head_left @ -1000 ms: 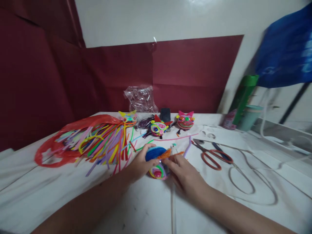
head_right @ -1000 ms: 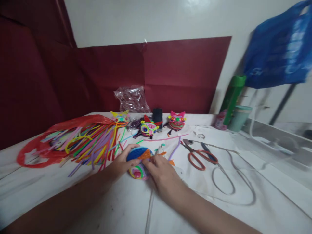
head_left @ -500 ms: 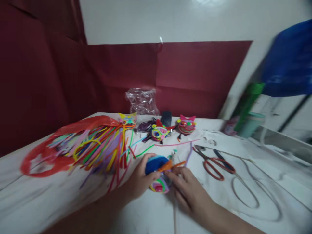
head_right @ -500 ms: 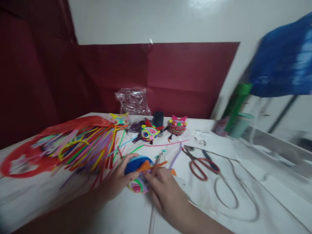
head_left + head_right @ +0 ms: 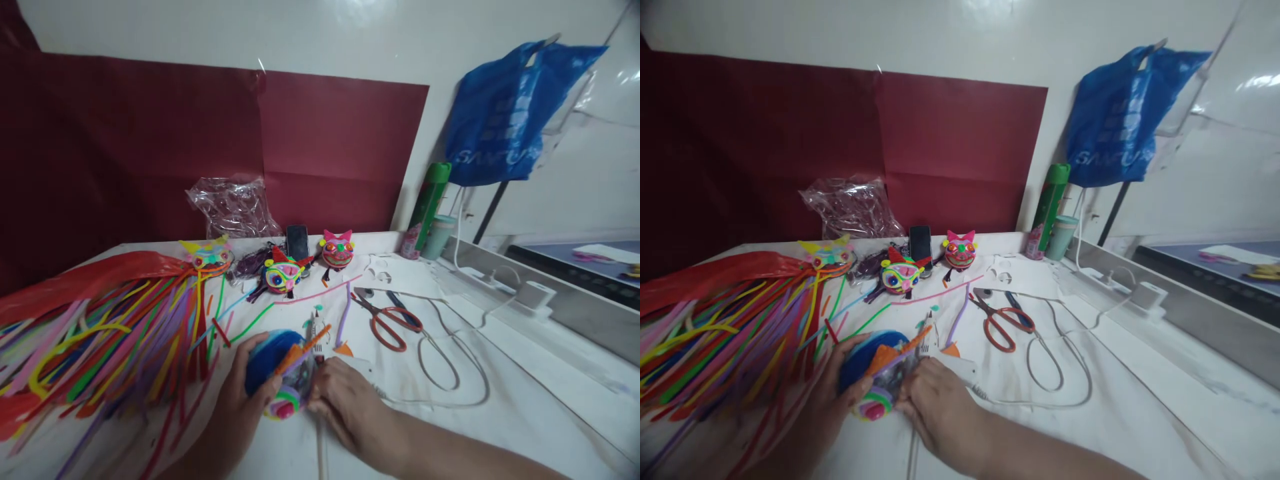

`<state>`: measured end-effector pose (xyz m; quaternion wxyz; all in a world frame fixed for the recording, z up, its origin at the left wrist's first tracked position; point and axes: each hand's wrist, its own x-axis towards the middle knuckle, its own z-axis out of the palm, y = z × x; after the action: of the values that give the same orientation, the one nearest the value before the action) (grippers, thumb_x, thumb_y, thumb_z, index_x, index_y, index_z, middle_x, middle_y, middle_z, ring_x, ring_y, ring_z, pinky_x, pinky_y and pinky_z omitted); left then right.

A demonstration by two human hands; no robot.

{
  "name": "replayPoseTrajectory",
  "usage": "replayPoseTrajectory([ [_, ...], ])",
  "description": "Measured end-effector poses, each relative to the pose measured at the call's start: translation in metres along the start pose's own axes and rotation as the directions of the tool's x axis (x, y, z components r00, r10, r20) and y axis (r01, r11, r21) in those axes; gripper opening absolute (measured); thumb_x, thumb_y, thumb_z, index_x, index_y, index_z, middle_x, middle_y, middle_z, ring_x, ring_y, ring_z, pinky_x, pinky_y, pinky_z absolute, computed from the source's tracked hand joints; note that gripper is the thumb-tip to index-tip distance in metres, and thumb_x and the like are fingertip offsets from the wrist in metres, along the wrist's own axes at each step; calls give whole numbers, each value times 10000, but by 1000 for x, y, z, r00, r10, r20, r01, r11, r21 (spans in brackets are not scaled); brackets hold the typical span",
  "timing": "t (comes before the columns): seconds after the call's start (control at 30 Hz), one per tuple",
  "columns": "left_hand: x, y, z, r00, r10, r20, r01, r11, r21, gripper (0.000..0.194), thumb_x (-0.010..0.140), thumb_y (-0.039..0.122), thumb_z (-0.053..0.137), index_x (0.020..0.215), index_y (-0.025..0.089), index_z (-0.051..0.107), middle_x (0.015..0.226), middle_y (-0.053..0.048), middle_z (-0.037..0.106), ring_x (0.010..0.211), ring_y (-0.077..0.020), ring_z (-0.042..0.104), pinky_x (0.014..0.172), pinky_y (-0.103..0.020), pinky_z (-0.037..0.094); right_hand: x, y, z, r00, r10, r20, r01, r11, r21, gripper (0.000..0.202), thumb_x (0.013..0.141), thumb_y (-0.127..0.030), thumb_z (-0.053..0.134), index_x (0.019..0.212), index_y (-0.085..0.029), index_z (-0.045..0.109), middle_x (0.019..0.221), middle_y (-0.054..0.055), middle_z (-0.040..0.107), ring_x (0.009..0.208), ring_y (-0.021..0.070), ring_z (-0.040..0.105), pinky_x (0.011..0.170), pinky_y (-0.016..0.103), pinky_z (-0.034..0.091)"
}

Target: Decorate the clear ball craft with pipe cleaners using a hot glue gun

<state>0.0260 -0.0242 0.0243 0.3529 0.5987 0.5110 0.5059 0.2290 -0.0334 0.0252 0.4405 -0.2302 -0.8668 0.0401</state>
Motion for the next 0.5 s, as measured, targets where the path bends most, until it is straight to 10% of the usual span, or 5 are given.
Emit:
replayPoseTrajectory([
  [0.5,-1,7,0,998,-53,40,57,993,-106,454,746,307,593,1174,198,493,1142,-74,588,1076,-252,549,918,-359,442,9,-3,-2,981,72,180,-49,991,-128,425,911,-115,415,1333,-163,422,960,120,514,852,224,520,703,360,523],
])
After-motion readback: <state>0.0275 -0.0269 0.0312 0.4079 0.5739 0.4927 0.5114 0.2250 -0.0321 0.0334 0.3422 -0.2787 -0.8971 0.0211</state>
